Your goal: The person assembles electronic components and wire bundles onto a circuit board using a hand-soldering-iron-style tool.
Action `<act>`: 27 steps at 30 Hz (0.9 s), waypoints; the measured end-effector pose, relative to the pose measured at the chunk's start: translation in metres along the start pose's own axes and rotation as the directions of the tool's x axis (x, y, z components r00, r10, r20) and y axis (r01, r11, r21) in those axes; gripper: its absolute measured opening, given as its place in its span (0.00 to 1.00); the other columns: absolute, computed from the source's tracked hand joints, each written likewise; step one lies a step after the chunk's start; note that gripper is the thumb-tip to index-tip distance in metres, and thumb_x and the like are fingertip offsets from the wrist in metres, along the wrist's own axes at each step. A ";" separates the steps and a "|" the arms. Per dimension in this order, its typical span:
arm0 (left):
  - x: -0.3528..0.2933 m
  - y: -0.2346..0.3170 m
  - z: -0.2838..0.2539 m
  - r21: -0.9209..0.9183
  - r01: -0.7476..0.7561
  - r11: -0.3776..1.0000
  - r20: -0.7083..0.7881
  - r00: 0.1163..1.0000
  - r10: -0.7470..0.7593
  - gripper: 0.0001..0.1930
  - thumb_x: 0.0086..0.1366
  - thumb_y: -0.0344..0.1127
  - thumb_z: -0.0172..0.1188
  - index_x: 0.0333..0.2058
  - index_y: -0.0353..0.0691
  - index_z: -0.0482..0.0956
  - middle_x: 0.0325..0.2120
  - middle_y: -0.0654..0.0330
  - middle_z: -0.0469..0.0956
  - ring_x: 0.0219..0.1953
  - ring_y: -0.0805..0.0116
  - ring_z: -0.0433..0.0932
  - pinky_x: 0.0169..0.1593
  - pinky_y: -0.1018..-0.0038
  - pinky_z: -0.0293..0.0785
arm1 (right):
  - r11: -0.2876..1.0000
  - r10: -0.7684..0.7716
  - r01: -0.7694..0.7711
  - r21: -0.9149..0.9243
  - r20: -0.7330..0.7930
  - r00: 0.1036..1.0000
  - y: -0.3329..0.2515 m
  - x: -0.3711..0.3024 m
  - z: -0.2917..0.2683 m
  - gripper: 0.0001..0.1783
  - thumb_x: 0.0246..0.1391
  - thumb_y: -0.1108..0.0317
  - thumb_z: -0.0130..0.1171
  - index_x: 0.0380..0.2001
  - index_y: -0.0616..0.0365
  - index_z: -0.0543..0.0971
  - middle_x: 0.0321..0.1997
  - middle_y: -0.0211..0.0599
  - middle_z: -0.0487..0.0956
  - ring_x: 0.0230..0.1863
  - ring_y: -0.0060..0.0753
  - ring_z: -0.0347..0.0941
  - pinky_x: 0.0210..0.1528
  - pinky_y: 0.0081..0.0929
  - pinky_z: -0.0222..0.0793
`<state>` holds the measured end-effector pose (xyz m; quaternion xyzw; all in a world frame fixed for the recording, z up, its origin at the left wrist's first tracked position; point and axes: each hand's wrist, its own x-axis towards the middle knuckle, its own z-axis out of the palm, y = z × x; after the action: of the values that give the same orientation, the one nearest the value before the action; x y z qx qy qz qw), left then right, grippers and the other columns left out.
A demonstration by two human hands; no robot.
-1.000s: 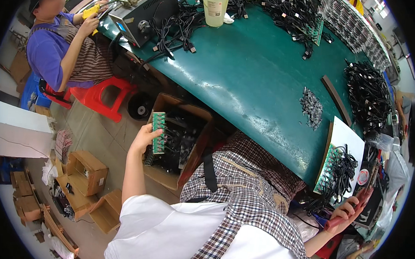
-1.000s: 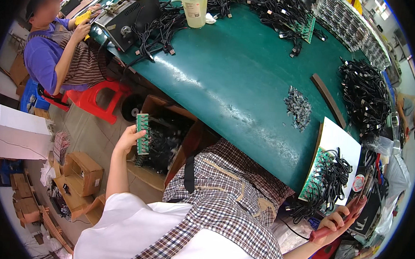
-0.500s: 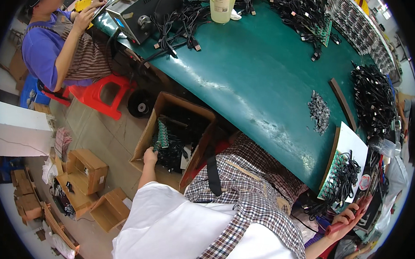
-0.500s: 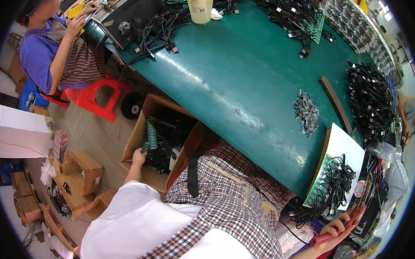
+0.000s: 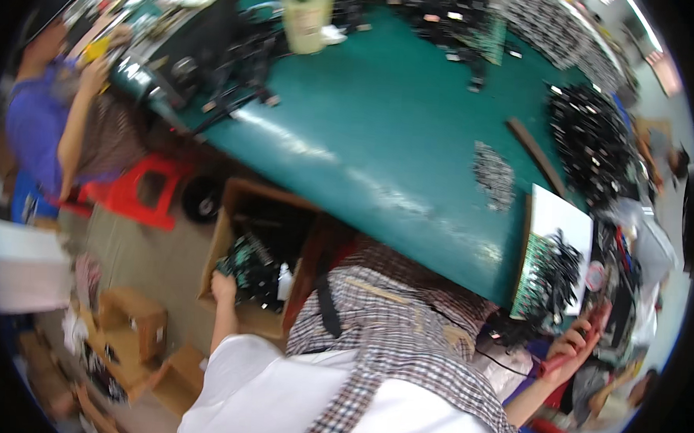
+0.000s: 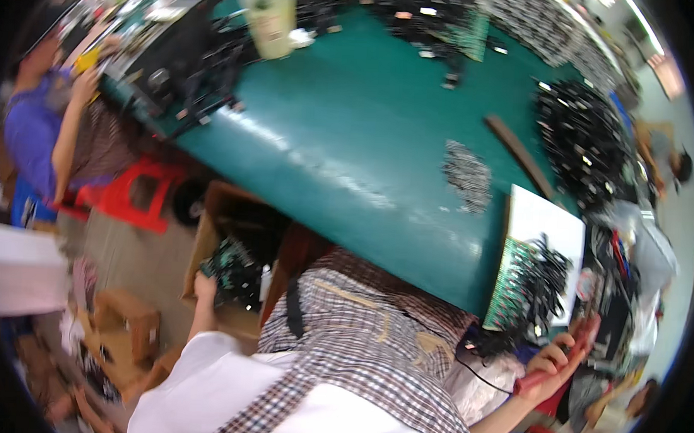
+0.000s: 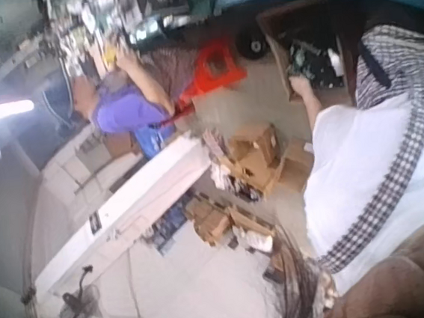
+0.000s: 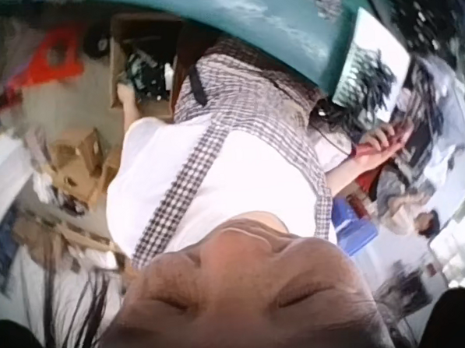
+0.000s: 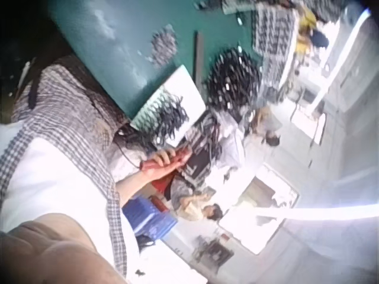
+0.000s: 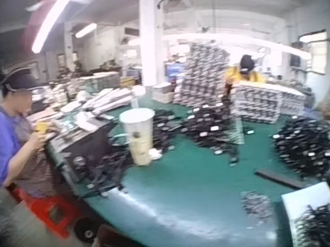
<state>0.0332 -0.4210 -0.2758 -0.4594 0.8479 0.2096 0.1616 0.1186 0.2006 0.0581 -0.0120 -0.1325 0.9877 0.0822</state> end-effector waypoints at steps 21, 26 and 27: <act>-0.396 0.345 -0.035 -0.273 -0.720 -0.638 0.314 -0.694 0.648 0.31 0.53 0.49 0.56 0.56 0.55 0.62 0.59 0.57 0.54 0.62 0.51 0.49 0.59 0.48 0.46 | 0.945 -0.309 0.264 -0.191 -0.268 0.913 -0.013 -0.053 -0.021 0.36 0.53 0.58 0.51 0.61 0.55 0.49 0.43 0.41 0.71 0.36 0.36 0.70 0.46 0.56 0.64; -0.398 0.334 -0.025 -0.251 -0.708 -0.660 0.323 -0.704 0.632 0.30 0.54 0.50 0.54 0.56 0.56 0.62 0.60 0.57 0.54 0.62 0.49 0.49 0.59 0.48 0.43 | 0.947 -0.321 0.299 -0.118 -0.301 0.898 0.008 -0.073 -0.033 0.36 0.52 0.58 0.52 0.61 0.54 0.49 0.46 0.43 0.70 0.34 0.37 0.68 0.46 0.52 0.64; -0.399 0.331 -0.025 -0.232 -0.709 -0.666 0.310 -0.703 0.641 0.30 0.53 0.50 0.54 0.56 0.56 0.63 0.60 0.57 0.54 0.62 0.48 0.49 0.60 0.48 0.43 | 0.943 -0.332 0.307 -0.130 -0.293 0.897 0.015 -0.069 -0.032 0.36 0.52 0.59 0.52 0.61 0.54 0.49 0.46 0.43 0.70 0.34 0.36 0.68 0.46 0.50 0.65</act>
<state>-0.0398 0.0123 0.0002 0.6499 0.7260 0.2166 0.0601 0.1862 0.1835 0.0230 -0.1487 -0.1578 0.9403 0.2625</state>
